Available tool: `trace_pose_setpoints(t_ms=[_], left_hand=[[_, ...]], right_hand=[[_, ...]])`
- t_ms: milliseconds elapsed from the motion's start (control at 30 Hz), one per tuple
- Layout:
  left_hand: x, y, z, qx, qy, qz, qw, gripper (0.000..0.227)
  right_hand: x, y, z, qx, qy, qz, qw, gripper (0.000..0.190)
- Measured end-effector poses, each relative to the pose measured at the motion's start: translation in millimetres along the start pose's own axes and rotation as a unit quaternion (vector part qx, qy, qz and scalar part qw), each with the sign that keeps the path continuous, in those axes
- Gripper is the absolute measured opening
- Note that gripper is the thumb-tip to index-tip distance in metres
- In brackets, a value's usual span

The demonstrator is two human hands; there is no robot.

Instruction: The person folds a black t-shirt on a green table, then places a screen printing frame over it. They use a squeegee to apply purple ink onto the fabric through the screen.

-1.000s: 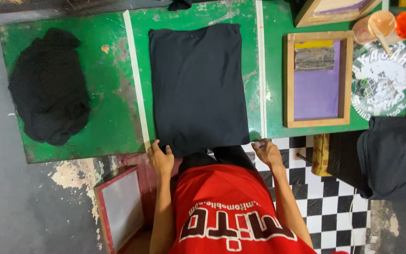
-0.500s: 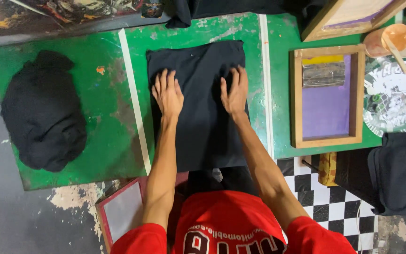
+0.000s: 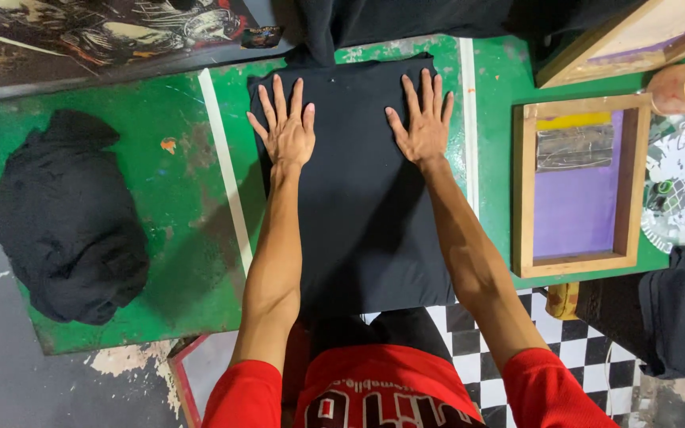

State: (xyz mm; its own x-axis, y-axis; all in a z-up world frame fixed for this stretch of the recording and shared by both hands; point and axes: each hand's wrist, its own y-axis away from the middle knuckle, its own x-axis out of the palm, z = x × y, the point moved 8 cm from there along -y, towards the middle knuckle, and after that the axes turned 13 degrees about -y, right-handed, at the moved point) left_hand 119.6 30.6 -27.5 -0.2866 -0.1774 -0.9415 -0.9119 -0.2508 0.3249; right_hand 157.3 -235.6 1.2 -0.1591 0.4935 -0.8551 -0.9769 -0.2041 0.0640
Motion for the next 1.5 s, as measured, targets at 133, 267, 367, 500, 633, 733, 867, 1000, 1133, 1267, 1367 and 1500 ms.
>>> trace_pose_setpoints(t_ms=[133,267,367,500,633,733,867,1000,1133,1267,1367,1500], left_hand=[[-10,43,3,0.021,-0.025,-0.073,0.997,0.059],[-39,152,26,-0.024,-0.002,-0.212,0.977,0.058],[20,249,82,-0.145,0.082,-0.157,0.973,0.059],[188,377,162,-0.257,0.059,0.066,0.962,0.047],[179,409,167,-0.3,0.101,0.246,0.916,0.061],[119,401,143,-0.317,0.255,0.145,0.902,0.051],[120,397,140,-0.288,0.126,0.072,0.947,0.039],[74,389,114,-0.232,0.033,-0.075,0.969,0.033],[42,380,71,-0.118,0.053,-0.098,0.987,0.042],[50,375,47,-0.025,-0.002,-0.062,0.998,0.037],[45,376,25,-0.015,-0.03,-0.089,0.995,0.036],[16,368,-34,0.052,-0.019,-0.184,0.981,0.03]], right_hand=[[-16,30,7,-0.049,-0.026,-0.048,0.997,0.067],[-40,122,0,0.019,-0.007,-0.088,0.996,0.064],[-37,235,-46,0.155,-0.019,-0.08,0.984,0.054],[-17,368,-100,0.36,-0.054,0.079,0.928,0.046],[-10,409,-134,0.452,-0.24,0.058,0.857,0.028],[-38,390,-120,0.432,-0.23,0.057,0.87,0.028],[-29,384,-122,0.364,-0.152,0.057,0.917,0.037],[-76,354,-47,0.308,-0.066,0.069,0.947,0.056],[-64,342,-32,0.143,-0.012,0.022,0.989,0.062],[-35,352,-35,0.127,0.012,0.151,0.98,0.055],[-49,358,-43,0.134,-0.01,0.136,0.982,0.057],[-88,359,-66,0.143,-0.051,0.048,0.987,0.052]])
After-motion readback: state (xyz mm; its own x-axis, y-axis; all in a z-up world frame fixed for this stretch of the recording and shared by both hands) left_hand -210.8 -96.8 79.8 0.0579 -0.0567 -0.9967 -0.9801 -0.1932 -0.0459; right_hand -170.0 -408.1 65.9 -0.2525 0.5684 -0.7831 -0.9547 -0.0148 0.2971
